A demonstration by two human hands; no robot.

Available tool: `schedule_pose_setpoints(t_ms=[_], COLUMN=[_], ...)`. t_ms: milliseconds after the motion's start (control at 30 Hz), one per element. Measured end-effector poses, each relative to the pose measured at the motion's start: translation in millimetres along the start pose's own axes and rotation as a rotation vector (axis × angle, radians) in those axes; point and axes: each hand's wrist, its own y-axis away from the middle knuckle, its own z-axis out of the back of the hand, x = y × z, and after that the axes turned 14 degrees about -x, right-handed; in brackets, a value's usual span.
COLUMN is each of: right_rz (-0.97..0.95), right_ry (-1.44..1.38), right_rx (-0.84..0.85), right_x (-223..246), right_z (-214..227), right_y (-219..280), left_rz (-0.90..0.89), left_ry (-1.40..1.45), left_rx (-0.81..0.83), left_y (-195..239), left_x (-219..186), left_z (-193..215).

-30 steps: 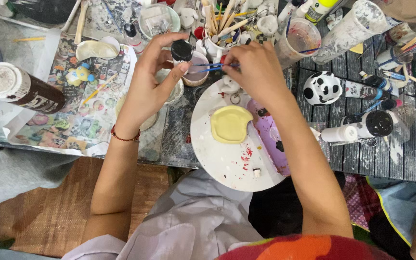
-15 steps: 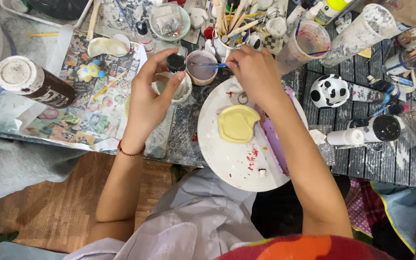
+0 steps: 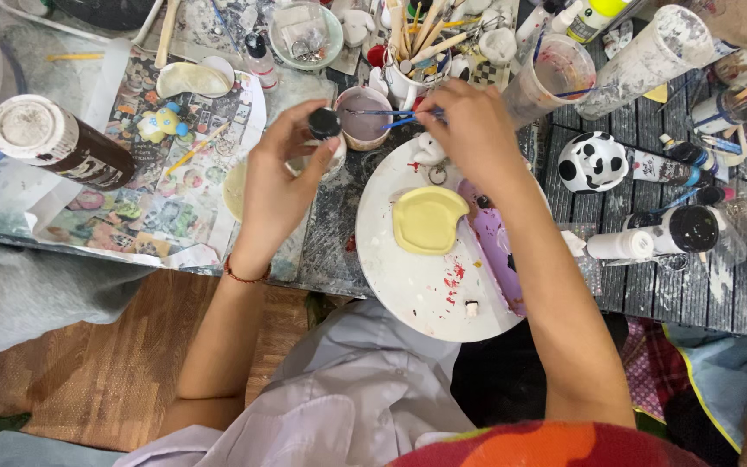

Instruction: The person paints small white ceramic figurines using a fine brush and various paint colors. They dip the brush into a palette, apply paint to the figurines, and occasionally clean the brush with a tissue.

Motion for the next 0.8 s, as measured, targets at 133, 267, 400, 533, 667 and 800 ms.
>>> schedule_pose_setpoints(t_ms=[133, 267, 400, 533, 667, 800], right_rz=[0.008, 0.091, 0.097, 0.048, 0.073, 0.083], right_ry=[-0.056, 0.141, 0.063, 0.046, 0.05, -0.012], right_rx=[0.04, -0.049, -0.012, -0.008, -0.028, -0.017], right_x=[7.2, 10.9, 15.5, 15.9, 16.6, 18.7], right_z=[-10.8, -13.3, -5.9, 6.6, 6.8, -3.2], right_y=[3.7, 1.0, 0.3, 1.7, 4.2, 1.6], left_rz=[-0.175, -0.161, -0.272, -0.334, -0.311, -0.308], left_ry=[-0.15, -0.299, -0.546, -0.658, -0.706, -0.773], left_rx=[0.094, 0.13, 0.169, 0.169, 0.247, 0.276], left_y=[9.1, 24.1, 35.6, 46.7, 48.0, 50.0], left_x=[-11.9, -21.4, -23.3, -19.1, -12.8, -14.1], left_z=[-3.6, -3.1, 1.1, 0.3, 3.0, 1.7])
